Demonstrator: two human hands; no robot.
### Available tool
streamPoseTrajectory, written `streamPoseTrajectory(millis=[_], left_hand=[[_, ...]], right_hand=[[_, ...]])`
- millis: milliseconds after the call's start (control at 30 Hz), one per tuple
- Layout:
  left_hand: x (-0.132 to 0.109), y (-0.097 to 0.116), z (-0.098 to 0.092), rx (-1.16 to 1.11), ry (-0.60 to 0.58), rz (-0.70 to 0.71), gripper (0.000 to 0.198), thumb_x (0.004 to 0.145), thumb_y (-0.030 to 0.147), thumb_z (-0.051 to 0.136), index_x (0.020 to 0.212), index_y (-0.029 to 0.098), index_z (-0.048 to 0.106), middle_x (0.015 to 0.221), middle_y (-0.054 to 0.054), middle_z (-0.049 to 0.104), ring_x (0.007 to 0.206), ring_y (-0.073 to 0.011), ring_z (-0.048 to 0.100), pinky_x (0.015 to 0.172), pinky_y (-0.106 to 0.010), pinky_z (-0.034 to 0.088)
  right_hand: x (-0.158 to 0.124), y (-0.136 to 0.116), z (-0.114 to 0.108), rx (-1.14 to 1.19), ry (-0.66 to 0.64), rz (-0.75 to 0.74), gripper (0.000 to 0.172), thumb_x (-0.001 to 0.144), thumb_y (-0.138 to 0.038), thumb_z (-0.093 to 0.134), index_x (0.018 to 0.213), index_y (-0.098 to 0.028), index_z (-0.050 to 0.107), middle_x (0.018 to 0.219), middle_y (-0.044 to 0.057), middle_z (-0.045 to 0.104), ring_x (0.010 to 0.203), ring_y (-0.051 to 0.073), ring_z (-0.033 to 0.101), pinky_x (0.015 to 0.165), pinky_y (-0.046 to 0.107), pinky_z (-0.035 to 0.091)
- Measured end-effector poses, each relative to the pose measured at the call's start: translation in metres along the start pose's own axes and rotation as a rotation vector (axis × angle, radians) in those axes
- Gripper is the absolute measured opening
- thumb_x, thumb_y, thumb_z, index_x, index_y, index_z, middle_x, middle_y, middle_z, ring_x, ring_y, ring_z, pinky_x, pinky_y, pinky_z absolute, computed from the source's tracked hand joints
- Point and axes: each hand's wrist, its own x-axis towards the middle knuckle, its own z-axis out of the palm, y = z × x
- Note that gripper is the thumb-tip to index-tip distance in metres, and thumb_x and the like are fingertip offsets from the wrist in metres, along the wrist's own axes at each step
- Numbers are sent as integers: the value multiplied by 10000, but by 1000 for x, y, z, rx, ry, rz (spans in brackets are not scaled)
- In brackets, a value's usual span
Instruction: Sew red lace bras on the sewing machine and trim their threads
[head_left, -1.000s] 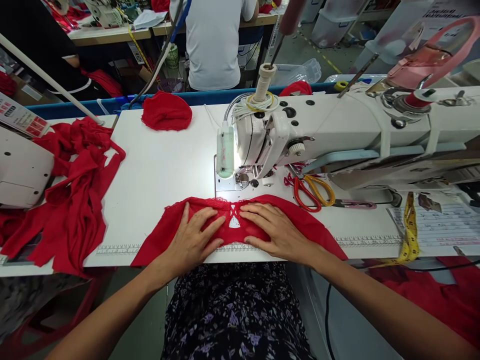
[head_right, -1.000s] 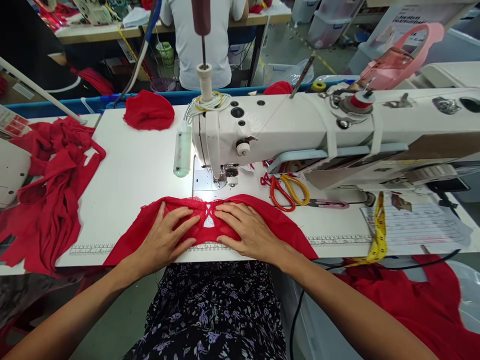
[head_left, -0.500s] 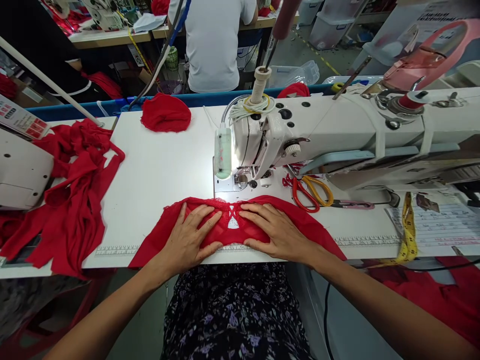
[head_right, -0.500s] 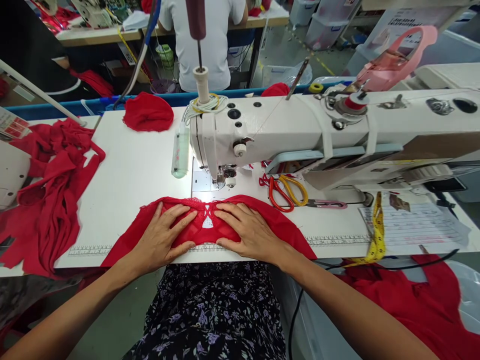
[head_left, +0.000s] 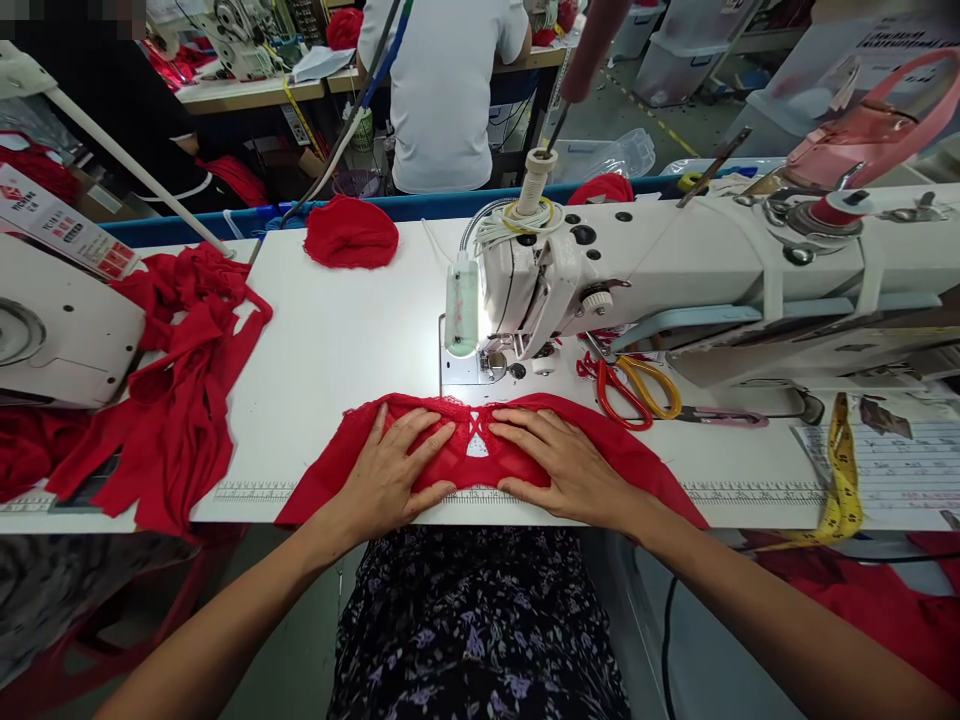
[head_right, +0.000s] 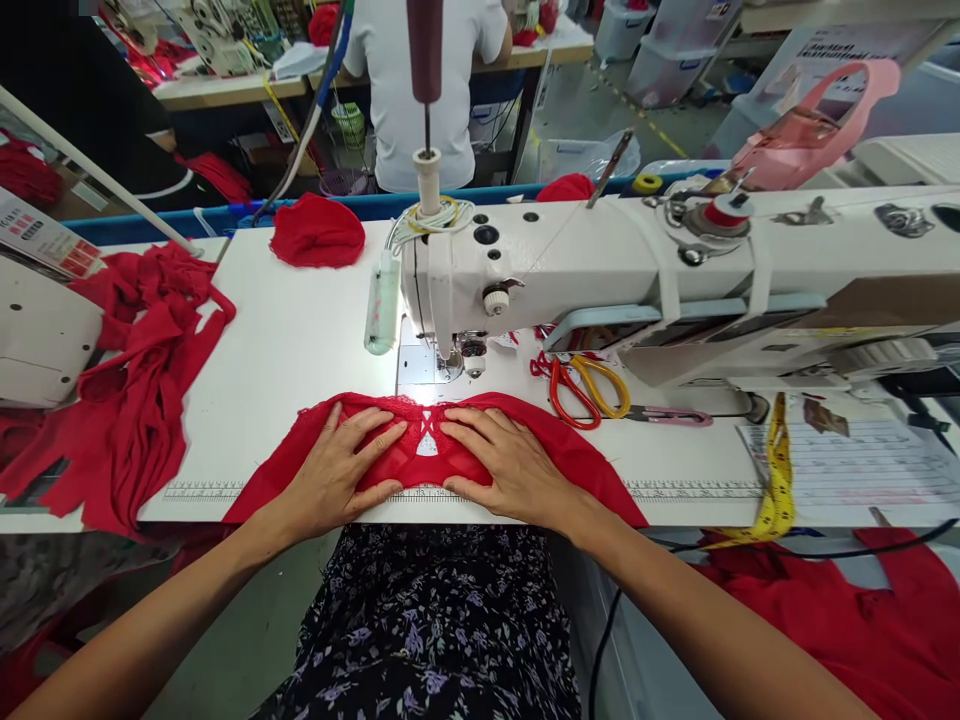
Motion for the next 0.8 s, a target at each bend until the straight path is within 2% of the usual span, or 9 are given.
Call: streamPoseTrajectory(millis=[567, 633, 700, 800], left_hand=[[-2, 4, -1, 27, 11, -1, 615, 961, 482, 523, 1500, 252, 335, 1467, -123, 458, 1364, -315, 403, 1160, -691, 177], [-3, 8, -5, 26, 54, 7, 594, 958, 458, 541, 1482, 243, 361, 1448, -126, 481, 1359, -318, 411, 1148, -670, 233], [-2, 11, -10, 5, 145, 7, 537, 952, 421, 564, 1438, 245, 420, 1400, -117, 523, 1316, -303, 455, 1115, -601, 337], [6, 9, -15, 4, 273, -75, 459, 955, 392, 563, 1385, 259, 472, 1337, -97, 565, 1244, -277, 511, 1059, -510, 416]], right_hand=[[-1, -7, -7, 31, 25, -35, 601, 906, -435, 631, 1445, -258, 434, 1443, 87, 511, 1317, 276, 474, 1049, 501, 477], [-5, -11, -13, 50, 57, -66, 552, 932, -399, 606, 1438, -254, 439, 1409, 83, 544, 1315, 258, 481, 1071, 474, 466], [-9, -15, -18, 29, 149, -66, 436, 962, -320, 560, 1390, -266, 491, 1321, 70, 612, 1238, 243, 544, 1046, 455, 478], [-7, -16, -21, -124, 307, 38, 326, 970, -246, 524, 1293, -238, 567, 1213, 84, 665, 1101, 265, 606, 973, 479, 485]])
